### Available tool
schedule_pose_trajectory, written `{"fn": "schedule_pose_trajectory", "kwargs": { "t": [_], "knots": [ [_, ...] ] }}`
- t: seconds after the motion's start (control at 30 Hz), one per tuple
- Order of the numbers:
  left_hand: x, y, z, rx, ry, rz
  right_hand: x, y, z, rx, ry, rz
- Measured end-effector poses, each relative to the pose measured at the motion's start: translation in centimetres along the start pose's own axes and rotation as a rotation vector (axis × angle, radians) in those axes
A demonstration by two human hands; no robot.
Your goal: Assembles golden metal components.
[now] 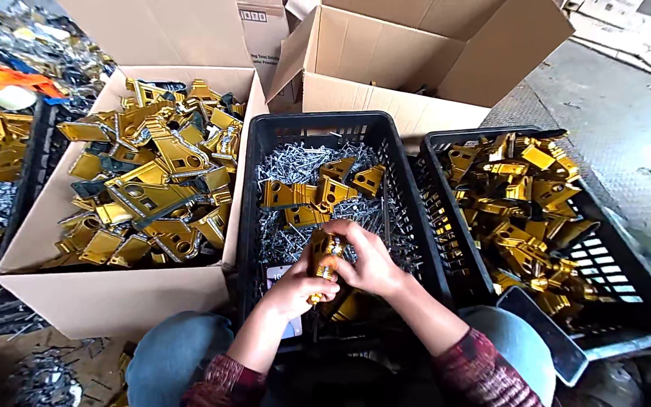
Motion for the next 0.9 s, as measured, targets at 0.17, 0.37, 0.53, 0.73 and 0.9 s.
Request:
{"fn": "schedule_pose_trajectory", "kwargs": {
  "t": [0.17, 0.37, 0.53, 0.73, 0.9],
  "knots": [
    [-0.7, 0.6, -0.9, -0.195, 0.068, 0.074, -6.9, 0.2, 0.4, 0.155, 0.365, 0.424],
    [-3.3, 0.4, -3.5, -0.531, -0.018, 0.241, -16.2, -4.3, 3.6, 0.5, -0.508, 0.673],
    [-4.1, -0.2, -4.5, -0.685, -0.05, 0.215, -13.2, -2.7, 4.2, 0.4, -0.46, 0.635],
    [-6.3, -0.9, -5.0, -0.656, 0.405, 0.424, -7.3, -0.2, -5.7, -0.177, 0.073, 0.584],
    [-4.8, 0.0, -1.5, -0.344, 0.468, 0.288, -3.6, -0.7, -7.6, -0.355, 0.275, 0.327]
  ]
}}
Point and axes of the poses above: each hand's wrist, its own y-axis towards the middle knuckle, its own z-axis out of the palm, x = y × z, the point moved 9 cm from there along y, towards the middle knuckle, and after that the axes turned 4 degrees about z, right-handed, at the moved point
